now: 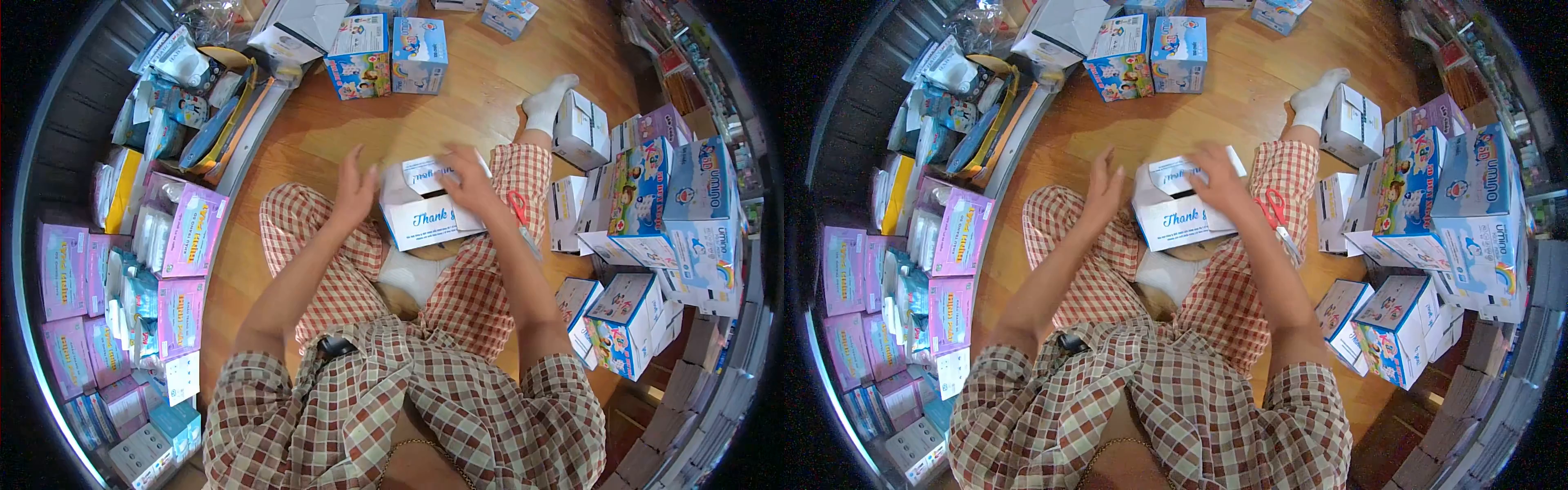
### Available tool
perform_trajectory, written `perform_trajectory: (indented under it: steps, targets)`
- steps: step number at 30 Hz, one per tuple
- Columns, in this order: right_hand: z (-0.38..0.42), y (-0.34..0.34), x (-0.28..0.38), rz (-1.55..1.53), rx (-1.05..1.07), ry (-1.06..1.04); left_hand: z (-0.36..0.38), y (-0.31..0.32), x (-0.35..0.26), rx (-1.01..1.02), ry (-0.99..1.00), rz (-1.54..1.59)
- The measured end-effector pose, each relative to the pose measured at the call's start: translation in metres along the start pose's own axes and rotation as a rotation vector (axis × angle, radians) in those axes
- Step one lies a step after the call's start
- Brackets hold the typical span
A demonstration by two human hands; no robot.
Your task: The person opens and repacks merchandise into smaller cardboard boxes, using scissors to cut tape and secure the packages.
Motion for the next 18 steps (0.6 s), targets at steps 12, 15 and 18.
perform_trajectory:
  steps: [12, 15, 18]
  targets:
    - [0.017, -0.001, 0.002, 0.446, -0.021, 0.514, 0.052, 0.068, 0.039, 0.151, -1.051, 0.96]
    - [0.016, 0.009, 0.001, 0.548, 0.011, 0.563, 0.053, 0.083, 0.036, 0.051, -1.046, 0.9]
    - [0.018, 0.011, 0.012, 0.585, -0.028, 0.563, 0.043, 0.084, 0.03, -0.009, -1.015, 0.627]
Point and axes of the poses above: each hand's wrist, its own z-axis away from the middle knuckle, its own y-axis out of the palm, x = y × z, the point moved 4 cm from there along -z, towards the middle knuckle, and after that the axes turned 6 degrees about -x, right-handed, at the moved point
